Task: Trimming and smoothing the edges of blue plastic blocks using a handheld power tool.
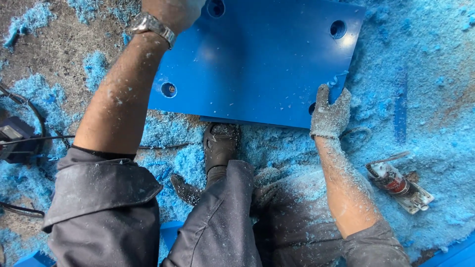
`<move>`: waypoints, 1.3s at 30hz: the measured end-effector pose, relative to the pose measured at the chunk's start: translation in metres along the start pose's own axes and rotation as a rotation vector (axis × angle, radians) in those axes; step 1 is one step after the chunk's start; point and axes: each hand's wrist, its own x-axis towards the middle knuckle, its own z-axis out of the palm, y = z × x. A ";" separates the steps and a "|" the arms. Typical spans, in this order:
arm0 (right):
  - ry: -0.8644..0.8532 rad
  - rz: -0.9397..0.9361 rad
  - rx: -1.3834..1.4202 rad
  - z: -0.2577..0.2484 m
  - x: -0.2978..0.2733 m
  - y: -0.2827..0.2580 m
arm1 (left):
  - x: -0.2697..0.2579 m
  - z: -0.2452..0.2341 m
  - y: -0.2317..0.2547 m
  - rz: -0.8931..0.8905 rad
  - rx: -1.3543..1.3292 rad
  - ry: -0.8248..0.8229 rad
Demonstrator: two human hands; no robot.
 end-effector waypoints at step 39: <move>0.020 -0.046 -0.009 0.003 -0.001 0.007 | -0.012 -0.040 0.036 0.192 -0.065 0.194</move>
